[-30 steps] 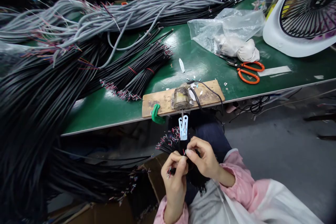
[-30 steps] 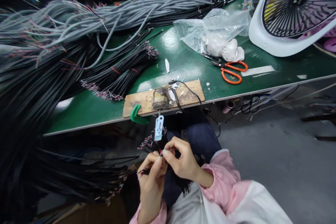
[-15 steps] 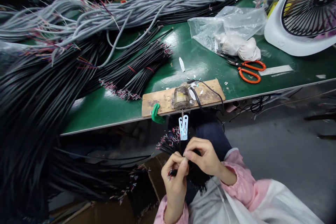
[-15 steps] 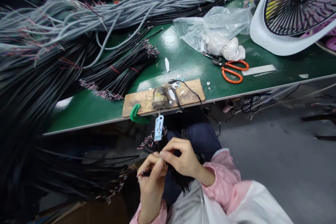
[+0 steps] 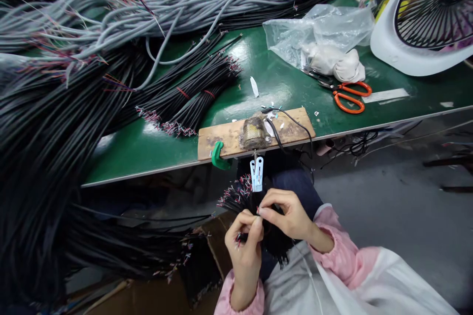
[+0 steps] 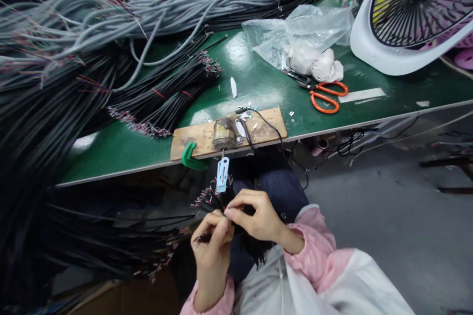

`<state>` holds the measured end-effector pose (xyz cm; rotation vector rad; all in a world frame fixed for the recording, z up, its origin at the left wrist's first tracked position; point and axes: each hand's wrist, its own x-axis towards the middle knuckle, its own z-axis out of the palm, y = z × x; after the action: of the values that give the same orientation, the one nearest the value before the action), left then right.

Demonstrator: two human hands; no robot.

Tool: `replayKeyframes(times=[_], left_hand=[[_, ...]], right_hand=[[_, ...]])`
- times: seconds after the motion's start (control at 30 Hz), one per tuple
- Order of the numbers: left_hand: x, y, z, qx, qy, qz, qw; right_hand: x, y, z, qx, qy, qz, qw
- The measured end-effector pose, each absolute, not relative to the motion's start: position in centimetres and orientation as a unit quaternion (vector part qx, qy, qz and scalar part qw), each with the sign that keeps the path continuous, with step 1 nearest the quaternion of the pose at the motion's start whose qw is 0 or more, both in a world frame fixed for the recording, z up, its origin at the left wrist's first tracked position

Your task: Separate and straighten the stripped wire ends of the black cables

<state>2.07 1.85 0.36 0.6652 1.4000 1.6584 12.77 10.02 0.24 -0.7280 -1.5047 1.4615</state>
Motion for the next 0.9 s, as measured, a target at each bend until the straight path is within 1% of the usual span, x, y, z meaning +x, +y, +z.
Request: replayKeyframes(times=[0.17,0.27,0.37,0.43,0.5,0.67,0.8,0.9], left_hand=[[2.0,2.3,0.7,0.222,0.539,0.688,0.432],[1.6,2.5,0.9,0.198,0.523,0.702,0.442],[1.2,2.6,0.9,0.205,0.516,0.692,0.461],[1.1,2.7,0.9,0.229,0.522,0.676,0.467],[1.1,2.6,0.9,0.25,0.534,0.66,0.466],[1.0,2.5,0.8,0.255,0.545,0.643,0.475],[0.8,2.5,0.7,0.242,0.542,0.644,0.483],[0.6,2.5,0.7,0.257,0.534,0.634,0.497]], right_hand=[[11.9,8.7,0.6,-0.317,-0.634,0.47,0.526],[12.0,8.9,0.4,-0.316,-0.635,0.449,0.543],[12.5,9.3,0.3,-0.343,-0.603,0.497,0.521],[12.6,9.4,0.4,-0.334,-0.585,0.547,0.497],[12.6,9.3,0.6,-0.324,-0.577,0.571,0.487],[12.8,9.3,0.7,-0.33,-0.604,0.544,0.48],[13.5,9.8,0.1,-0.373,-0.601,0.531,0.467],[13.6,10.2,-0.1,-0.348,-0.599,0.561,0.453]])
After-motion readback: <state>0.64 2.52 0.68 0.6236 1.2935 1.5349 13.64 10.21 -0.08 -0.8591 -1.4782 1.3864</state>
